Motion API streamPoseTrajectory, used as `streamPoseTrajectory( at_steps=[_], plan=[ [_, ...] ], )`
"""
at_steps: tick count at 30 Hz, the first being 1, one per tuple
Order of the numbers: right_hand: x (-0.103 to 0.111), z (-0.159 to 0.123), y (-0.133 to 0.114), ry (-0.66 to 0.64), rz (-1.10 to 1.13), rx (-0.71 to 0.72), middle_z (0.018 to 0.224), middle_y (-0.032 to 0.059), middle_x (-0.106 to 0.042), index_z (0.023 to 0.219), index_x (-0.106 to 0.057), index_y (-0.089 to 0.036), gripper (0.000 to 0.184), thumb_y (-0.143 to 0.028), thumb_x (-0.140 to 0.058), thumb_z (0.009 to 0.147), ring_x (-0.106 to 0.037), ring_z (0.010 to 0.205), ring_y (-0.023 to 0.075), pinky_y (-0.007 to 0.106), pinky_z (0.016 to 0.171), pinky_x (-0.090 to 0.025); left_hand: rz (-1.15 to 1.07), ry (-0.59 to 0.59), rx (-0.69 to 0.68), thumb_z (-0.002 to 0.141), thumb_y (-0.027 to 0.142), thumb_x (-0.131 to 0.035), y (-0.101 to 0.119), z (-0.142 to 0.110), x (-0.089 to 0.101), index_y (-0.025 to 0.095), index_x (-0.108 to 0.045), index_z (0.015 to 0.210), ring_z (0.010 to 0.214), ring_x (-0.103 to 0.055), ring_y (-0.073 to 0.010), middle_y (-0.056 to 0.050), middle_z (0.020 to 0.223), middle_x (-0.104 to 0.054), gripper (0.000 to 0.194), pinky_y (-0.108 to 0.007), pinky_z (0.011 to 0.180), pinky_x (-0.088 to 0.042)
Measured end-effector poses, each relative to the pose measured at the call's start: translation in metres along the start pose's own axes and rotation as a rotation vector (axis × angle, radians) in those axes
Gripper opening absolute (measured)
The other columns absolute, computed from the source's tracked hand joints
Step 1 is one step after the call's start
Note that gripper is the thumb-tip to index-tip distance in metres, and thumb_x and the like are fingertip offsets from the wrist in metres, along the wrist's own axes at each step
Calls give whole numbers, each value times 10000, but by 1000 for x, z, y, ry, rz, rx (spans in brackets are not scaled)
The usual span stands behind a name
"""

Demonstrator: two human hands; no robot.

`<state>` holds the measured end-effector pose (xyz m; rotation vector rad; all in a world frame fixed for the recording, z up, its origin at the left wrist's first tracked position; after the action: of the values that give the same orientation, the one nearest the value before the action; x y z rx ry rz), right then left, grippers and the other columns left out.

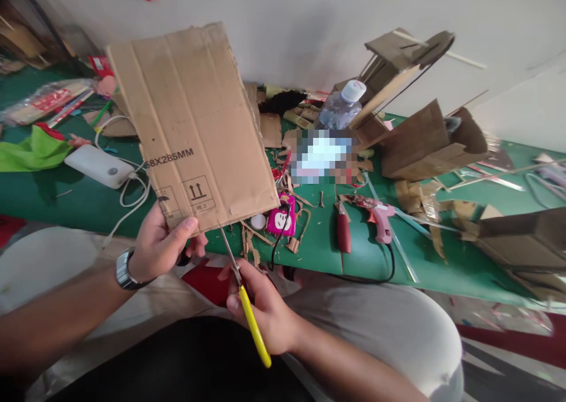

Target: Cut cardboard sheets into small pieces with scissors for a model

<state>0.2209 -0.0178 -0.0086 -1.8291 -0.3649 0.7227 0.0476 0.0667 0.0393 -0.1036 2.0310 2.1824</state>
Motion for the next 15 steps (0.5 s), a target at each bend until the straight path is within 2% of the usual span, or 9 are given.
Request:
streamPoseTrajectory(
  at_steps=[6, 12, 15],
  plan=[
    [7, 1, 9, 93, 42, -10, 833, -21, -434, 1229, -608, -237, 544, -727, -677, 1002, -340, 678, 143, 281, 575, -338, -21, -160, 90, 1047, 451, -721, -11, -6, -22, 184, -571, 899, 423, -694, -143, -12, 607, -738, 340, -173, 383, -511],
    [5, -1, 16, 114, 119, -10, 836, -30, -415, 1175, -565, -287, 496, -728, -694, 989, -316, 633, 133, 279, 524, -310, -44, -269, 191, 1067, 501, -674, -23, -9, -33, 172, -582, 856, 414, -662, -127, -13, 581, -701, 401, -181, 406, -519],
    [5, -1, 21, 129, 111, -42, 834, -35, -408, 1136, -548, -279, 513, -745, -694, 979, -310, 627, 127, 277, 528, -319, -35, -293, 218, 1071, 513, -664, -26, -8, -33, 177, -574, 863, 398, -640, -119, 3, 565, -681, 405, -168, 384, -477]
  ],
)
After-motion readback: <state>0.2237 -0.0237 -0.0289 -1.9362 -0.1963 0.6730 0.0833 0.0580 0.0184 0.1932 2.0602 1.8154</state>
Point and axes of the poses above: each hand's wrist, its own z-axis towards the middle knuckle, its own x-axis out of the back of the hand, y = z × x, the point moved 9 cm from there along z, towards the middle knuckle
